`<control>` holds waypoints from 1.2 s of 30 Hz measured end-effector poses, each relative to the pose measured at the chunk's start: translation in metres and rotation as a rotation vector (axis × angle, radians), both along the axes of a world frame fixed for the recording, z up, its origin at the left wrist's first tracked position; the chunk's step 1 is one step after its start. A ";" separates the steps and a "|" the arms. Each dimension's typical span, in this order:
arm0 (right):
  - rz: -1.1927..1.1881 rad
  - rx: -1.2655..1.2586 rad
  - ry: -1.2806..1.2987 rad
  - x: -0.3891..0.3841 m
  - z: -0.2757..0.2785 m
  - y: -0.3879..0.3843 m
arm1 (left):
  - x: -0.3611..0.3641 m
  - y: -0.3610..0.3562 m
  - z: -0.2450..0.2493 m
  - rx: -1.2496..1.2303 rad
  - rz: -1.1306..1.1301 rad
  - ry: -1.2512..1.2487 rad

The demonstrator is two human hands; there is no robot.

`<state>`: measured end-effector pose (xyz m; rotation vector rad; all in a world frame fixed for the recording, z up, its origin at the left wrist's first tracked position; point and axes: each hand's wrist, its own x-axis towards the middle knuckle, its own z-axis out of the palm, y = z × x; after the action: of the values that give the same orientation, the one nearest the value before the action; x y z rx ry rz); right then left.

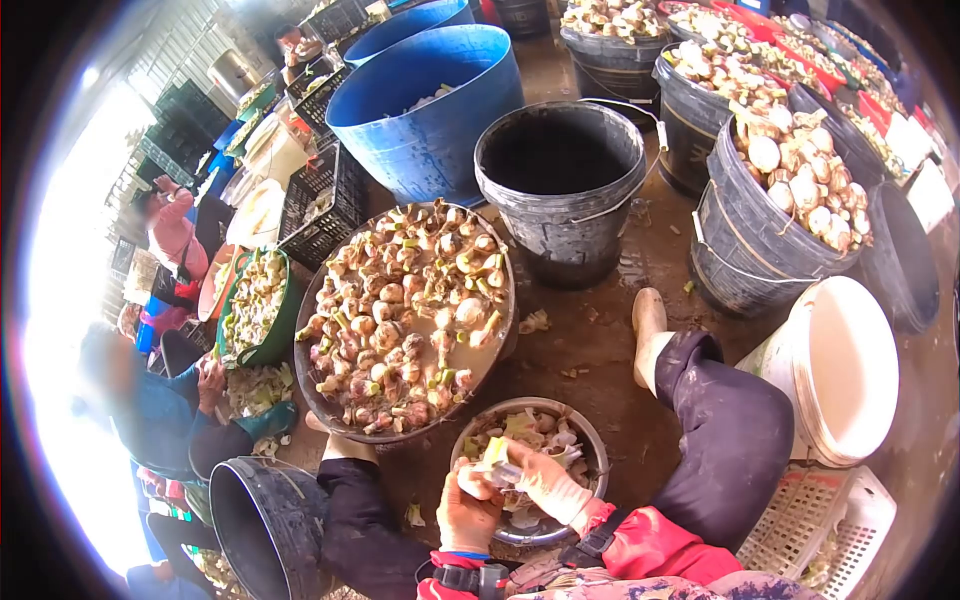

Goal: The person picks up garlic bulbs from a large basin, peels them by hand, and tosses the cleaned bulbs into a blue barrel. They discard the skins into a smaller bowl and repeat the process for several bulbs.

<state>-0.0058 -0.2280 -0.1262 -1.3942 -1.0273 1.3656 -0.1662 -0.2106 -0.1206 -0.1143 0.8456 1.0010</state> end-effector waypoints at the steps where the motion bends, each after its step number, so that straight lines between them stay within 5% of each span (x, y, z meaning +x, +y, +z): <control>1: -0.160 0.034 0.436 -0.021 -0.040 -0.007 | -0.002 -0.003 -0.010 0.164 -0.097 0.083; 2: -0.163 0.031 0.437 -0.021 -0.047 -0.006 | -0.002 -0.006 -0.016 0.328 -0.193 0.166; 4: -0.203 -0.190 0.709 -0.019 -0.043 -0.004 | 0.004 -0.015 -0.003 0.581 -0.498 0.864; 5: -0.263 -0.205 0.907 -0.020 -0.039 -0.006 | 0.004 -0.014 -0.002 0.578 -0.499 0.866; 9: -0.365 -0.243 0.765 -0.015 -0.015 0.001 | 0.019 -0.014 0.010 0.548 -0.321 0.787; 12: -0.434 -0.286 0.742 -0.014 -0.016 0.000 | 0.013 0.003 0.004 0.217 -0.241 0.243; 13: -0.436 -0.229 0.758 -0.012 -0.013 -0.001 | 0.012 0.004 0.003 0.014 -0.218 0.216; 17: -0.436 -0.160 0.798 -0.012 -0.013 0.000 | 0.006 0.019 -0.005 -0.126 -0.220 0.319; 20: -0.592 -0.236 0.795 -0.008 -0.011 0.002 | 0.007 0.002 -0.012 -0.028 -0.148 0.592; 22: -0.472 -0.119 0.647 -0.009 -0.019 -0.001 | 0.021 -0.007 0.012 0.320 -0.371 0.505; 24: -0.213 -0.103 0.215 -0.015 -0.010 -0.006 | 0.022 -0.023 -0.012 0.514 -0.260 0.748; 28: 0.071 -0.224 0.578 -0.015 0.001 -0.009 | 0.008 -0.003 -0.011 0.409 -0.167 0.817; 31: -0.178 -0.158 0.439 -0.006 0.002 -0.004 | 0.012 -0.004 0.010 0.420 -0.190 0.657; 32: -0.272 -0.284 0.639 -0.002 -0.004 -0.005 | 0.012 -0.007 0.012 0.425 -0.224 0.635; 34: -0.296 -0.267 0.262 0.000 -0.032 -0.003 | 0.011 -0.014 0.014 0.359 -0.296 0.604; 36: -0.471 -0.248 0.360 0.006 -0.067 -0.003 | -0.002 -0.022 0.022 0.234 -0.426 0.527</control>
<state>0.0001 -0.2309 -0.1932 -1.3872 -0.2749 1.3440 -0.1685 -0.2328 -0.0983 0.5320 1.1612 0.7216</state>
